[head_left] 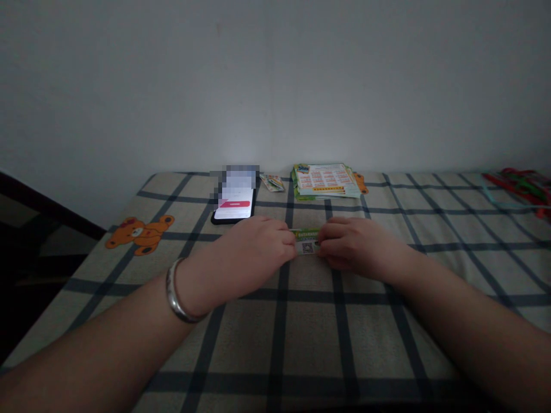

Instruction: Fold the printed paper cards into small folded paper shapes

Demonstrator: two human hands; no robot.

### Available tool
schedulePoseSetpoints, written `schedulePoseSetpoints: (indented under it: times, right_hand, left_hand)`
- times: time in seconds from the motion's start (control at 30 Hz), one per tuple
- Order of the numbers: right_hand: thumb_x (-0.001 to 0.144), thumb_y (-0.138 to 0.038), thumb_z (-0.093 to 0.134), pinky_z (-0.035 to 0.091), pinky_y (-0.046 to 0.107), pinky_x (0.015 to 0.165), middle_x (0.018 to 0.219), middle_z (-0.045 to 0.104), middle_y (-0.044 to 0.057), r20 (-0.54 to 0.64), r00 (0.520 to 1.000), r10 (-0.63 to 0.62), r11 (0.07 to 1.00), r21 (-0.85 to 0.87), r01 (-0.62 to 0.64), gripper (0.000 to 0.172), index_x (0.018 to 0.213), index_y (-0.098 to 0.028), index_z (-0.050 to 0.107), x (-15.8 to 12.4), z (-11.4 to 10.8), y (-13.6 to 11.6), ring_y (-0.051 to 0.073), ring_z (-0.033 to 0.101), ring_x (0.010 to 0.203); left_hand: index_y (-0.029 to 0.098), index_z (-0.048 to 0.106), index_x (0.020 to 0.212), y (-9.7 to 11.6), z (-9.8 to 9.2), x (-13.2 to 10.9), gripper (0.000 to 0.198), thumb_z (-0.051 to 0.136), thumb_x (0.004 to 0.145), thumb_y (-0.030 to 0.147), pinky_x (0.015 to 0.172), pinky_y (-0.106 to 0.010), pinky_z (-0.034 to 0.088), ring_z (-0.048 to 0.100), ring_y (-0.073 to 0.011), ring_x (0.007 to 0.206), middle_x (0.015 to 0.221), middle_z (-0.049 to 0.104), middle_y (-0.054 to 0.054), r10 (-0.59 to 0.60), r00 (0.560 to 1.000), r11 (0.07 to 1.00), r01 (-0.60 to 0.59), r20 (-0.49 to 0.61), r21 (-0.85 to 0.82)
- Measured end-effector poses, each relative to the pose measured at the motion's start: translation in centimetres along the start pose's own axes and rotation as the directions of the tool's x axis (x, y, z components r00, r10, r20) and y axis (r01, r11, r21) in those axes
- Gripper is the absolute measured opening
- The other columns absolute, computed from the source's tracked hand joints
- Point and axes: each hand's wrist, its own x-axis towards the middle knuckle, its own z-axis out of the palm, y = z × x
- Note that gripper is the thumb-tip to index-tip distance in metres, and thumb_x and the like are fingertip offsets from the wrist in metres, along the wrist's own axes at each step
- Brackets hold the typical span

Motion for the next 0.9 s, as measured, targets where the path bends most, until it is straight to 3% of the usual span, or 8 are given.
schedulePoseSetpoints:
  times: [0.37, 0.9]
  right_hand:
    - [0.087, -0.015, 0.055, 0.037, 0.027, 0.066, 0.078, 0.059, 0.001, 0.008, 1.000, 0.026, 0.984, 0.177, -0.027, 0.018, 0.071, -0.017, 0.062, -0.9, -0.9, 0.5, 0.013, 0.050, 0.074]
    - [0.086, -0.016, 0.057, 0.044, 0.029, 0.074, 0.088, 0.064, 0.003, 0.045, 0.997, 0.069, 0.971, 0.225, -0.077, 0.016, 0.078, -0.019, 0.069, -1.5, -0.9, 0.9, 0.016, 0.057, 0.083]
  left_hand:
    - [0.021, 0.069, 0.097, -0.6, 0.0, -0.2, 0.025, 0.050, 0.087, 0.008, 0.085, -0.035, 0.049, 0.061, -0.0185, 0.095, 0.097, 0.068, -0.002, -0.007, 1.000, 0.998, 0.009, 0.029, -0.058]
    - [0.023, 0.072, 0.097, -1.2, 0.2, -0.2, 0.029, 0.052, 0.083, 0.007, 0.086, -0.033, 0.047, 0.062, -0.0174, 0.093, 0.095, 0.070, -0.001, 0.004, 1.000, 0.994, -0.003, 0.011, -0.110]
